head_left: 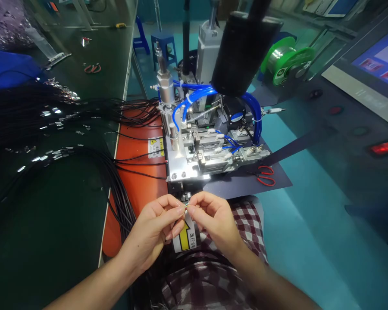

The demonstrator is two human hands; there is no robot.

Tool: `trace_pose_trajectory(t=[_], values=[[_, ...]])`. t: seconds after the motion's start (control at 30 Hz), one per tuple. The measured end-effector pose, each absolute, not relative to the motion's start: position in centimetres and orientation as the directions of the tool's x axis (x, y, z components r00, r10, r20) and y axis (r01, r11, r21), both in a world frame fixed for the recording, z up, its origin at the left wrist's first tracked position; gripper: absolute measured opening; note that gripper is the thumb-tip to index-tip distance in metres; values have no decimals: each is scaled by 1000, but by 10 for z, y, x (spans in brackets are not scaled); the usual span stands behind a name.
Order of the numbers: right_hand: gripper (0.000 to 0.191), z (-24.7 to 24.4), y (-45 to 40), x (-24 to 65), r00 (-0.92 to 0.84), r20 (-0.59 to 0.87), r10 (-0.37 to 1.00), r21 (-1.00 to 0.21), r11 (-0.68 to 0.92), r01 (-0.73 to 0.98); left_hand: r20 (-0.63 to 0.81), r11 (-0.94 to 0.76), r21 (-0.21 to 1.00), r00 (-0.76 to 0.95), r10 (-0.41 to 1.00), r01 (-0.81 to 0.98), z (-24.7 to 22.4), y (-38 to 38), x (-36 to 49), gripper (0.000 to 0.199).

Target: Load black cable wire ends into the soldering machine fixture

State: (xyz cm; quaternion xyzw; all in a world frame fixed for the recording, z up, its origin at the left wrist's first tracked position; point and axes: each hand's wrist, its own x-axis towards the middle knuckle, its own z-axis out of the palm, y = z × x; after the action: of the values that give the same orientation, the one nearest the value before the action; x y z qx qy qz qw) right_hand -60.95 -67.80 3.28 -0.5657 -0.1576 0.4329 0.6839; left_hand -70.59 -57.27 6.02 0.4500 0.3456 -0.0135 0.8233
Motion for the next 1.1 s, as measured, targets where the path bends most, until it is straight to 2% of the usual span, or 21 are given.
trace_pose_trajectory(t=[0.17, 0.33, 0.47, 0.6, 0.7, 0.8, 0.93, 1.1], values=[[12, 28, -680, -603, 495, -290, 819, -873, -14, -488, -564, 612, 721, 788, 245, 326, 63, -571, -706, 17], [10, 23, -683, -587, 239, -332, 913, -794, -133, -593, -586, 591, 700, 795, 156, 400, 64, -567, -707, 15], [7, 27, -685, -572, 57, -319, 946, -786, -230, -574, -617, 535, 693, 781, 95, 482, 63, -567, -707, 17], [9, 31, -686, -565, -39, -311, 950, -803, -284, -525, -627, 471, 714, 773, 99, 518, 62, -568, -707, 16], [11, 32, -686, -560, -23, -281, 959, -874, -266, -406, -636, 446, 721, 762, 122, 531, 60, -570, -707, 16], [12, 36, -688, -556, -1, -199, 980, -957, -195, -214, -640, 432, 730, 751, 161, 530, 59, -572, -707, 18], [9, 41, -690, -554, 36, -131, 991, -991, -131, 8, -620, 424, 755, 755, 213, 500, 60, -574, -707, 18], [10, 33, -694, -573, 377, -145, 915, -989, -122, -84, -591, 491, 765, 758, 277, 417, 61, -571, -706, 12]])
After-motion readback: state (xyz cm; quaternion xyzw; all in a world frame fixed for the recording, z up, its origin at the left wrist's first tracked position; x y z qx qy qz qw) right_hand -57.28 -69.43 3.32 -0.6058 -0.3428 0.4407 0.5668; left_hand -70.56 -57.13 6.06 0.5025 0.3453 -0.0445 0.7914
